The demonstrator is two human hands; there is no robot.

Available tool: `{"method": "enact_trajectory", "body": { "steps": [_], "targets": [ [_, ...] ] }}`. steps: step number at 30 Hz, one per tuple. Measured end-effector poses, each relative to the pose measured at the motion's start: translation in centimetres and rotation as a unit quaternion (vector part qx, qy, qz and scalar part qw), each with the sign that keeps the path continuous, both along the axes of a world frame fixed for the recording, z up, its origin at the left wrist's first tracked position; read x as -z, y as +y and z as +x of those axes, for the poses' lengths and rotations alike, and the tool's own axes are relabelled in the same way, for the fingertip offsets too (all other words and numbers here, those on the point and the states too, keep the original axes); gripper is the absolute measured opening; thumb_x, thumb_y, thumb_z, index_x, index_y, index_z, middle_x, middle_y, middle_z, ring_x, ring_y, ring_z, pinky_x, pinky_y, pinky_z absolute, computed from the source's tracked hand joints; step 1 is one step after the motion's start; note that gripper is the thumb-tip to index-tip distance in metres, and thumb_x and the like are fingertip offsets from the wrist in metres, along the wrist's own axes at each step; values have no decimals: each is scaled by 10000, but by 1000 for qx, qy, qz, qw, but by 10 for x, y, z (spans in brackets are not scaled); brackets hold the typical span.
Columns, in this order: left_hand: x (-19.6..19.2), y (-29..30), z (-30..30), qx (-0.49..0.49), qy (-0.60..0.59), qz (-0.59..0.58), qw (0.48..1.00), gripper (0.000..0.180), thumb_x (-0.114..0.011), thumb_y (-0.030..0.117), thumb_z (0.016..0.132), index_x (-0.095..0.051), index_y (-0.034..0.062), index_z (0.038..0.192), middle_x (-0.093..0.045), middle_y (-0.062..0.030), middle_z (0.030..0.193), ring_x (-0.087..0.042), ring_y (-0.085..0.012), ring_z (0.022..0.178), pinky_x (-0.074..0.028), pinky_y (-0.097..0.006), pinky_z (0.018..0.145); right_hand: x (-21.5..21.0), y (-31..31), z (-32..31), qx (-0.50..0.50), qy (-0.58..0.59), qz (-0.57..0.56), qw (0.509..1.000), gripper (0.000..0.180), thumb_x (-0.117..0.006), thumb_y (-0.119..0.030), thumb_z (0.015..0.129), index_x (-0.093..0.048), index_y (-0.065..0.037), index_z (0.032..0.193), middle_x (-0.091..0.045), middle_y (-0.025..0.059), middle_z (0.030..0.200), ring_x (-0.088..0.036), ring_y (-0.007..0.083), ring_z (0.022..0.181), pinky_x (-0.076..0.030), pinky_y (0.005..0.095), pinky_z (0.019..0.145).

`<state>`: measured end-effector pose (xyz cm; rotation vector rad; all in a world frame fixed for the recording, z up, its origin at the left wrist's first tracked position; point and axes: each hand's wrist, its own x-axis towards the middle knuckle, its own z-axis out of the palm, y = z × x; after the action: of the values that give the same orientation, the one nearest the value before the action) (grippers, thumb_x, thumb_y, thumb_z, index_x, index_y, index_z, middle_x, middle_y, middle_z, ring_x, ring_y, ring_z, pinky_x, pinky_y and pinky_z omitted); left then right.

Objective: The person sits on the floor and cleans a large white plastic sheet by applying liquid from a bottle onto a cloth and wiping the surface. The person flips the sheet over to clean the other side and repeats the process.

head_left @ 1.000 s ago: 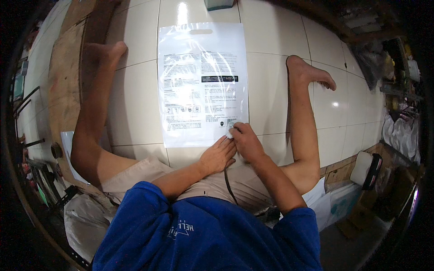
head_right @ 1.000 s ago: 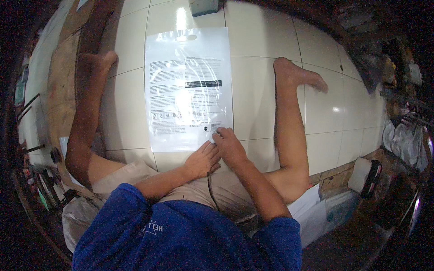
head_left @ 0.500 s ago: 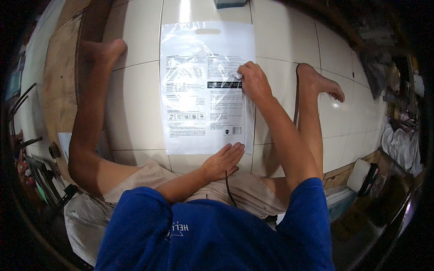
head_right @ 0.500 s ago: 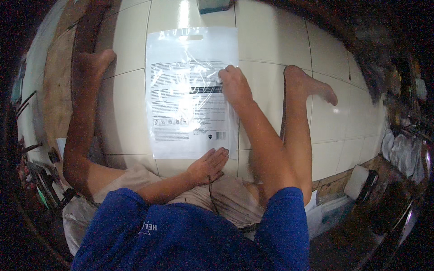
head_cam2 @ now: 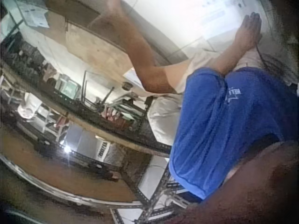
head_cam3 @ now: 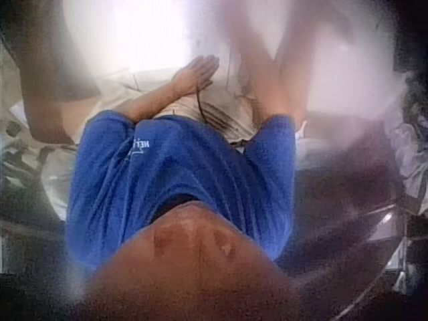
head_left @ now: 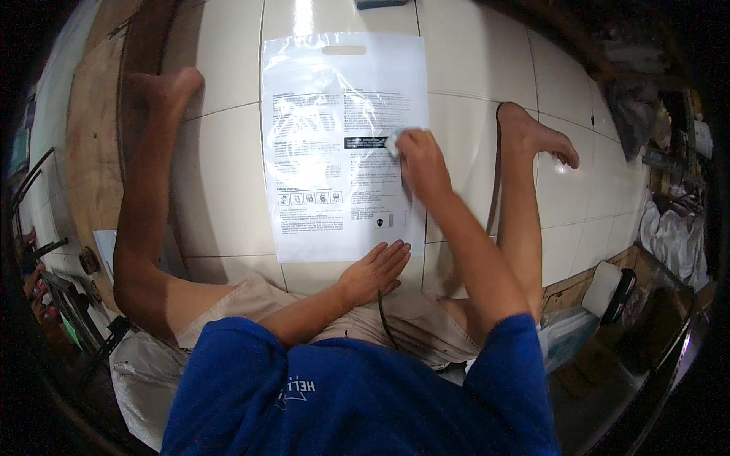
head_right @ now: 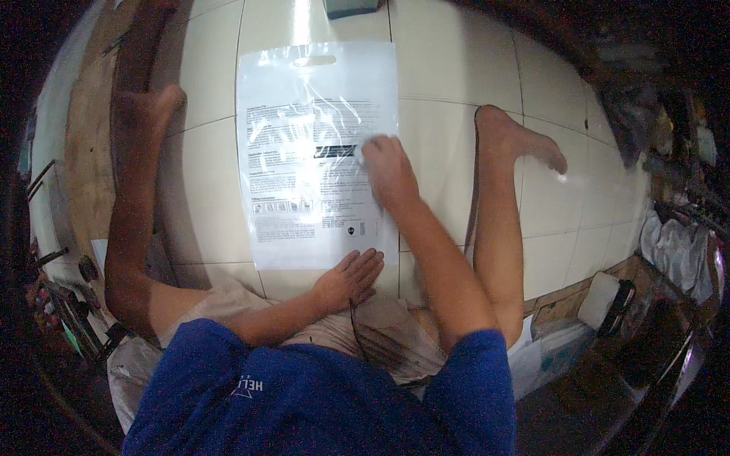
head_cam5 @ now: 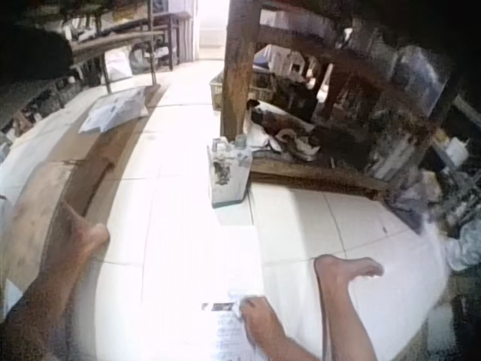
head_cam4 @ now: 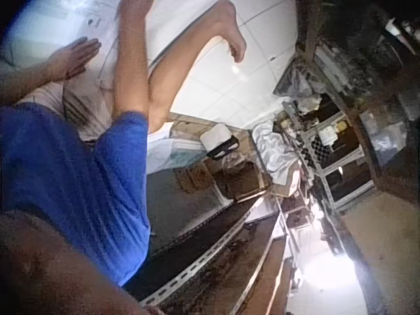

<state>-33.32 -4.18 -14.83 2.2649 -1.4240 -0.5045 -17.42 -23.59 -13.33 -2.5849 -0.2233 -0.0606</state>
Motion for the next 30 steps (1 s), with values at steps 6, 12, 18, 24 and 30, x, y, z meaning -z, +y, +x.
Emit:
{"method": "enact_trajectory", "body": {
  "steps": [6, 12, 18, 24, 30],
  "targets": [
    [1, 3, -2, -17, -18, -16, 1000, 593, -499, 402, 948, -462, 9, 1390, -382, -132, 1523, -300, -282, 1436, -236, -449, 1172, -18, -14, 51, -56, 78, -47, 994, 153, -573, 2, 767, -621, -26, 909, -611, 187, 1010, -578, 354, 998, -492, 426, 868],
    [4, 2, -5, -3, -25, 3, 1000, 570, -494, 403, 954, -488, 17, 1374, -408, -121, 1508, -306, -273, 1434, -230, -442, 1169, -13, 3, -108, -139, 95, -8, 986, 164, -618, -53, 799, -605, 16, 947, -599, 221, 1172, -565, 378, 1102, -523, 447, 893],
    [1, 2, -2, -8, -36, -9, 999, 564, -488, 395, 961, -472, 24, 1385, -412, -120, 1504, -313, -270, 1429, -238, -433, 1164, -3, -17, 17, -48, -49, 12, 998, 138, -586, -35, 776, -601, -20, 912, -616, 171, 974, -564, 350, 952, -476, 442, 847],
    [-2, 5, 2, -8, -28, 2, 1000, 564, -479, 396, 966, -463, 25, 1390, -408, -121, 1507, -315, -263, 1429, -221, -430, 1171, 11, -34, 46, -96, 25, 2, 995, 122, -584, -13, 745, -562, -22, 865, -593, 170, 924, -551, 354, 908, -466, 456, 835],
    [0, 2, -4, 21, 4, 37, 999, 574, -483, 407, 963, -472, 29, 1394, -401, -121, 1512, -306, -261, 1433, -223, -443, 1169, -15, -10, -117, -196, 144, 27, 970, 197, -600, -27, 776, -606, 7, 970, -593, 196, 1202, -562, 367, 1083, -500, 421, 936]
  ]
}}
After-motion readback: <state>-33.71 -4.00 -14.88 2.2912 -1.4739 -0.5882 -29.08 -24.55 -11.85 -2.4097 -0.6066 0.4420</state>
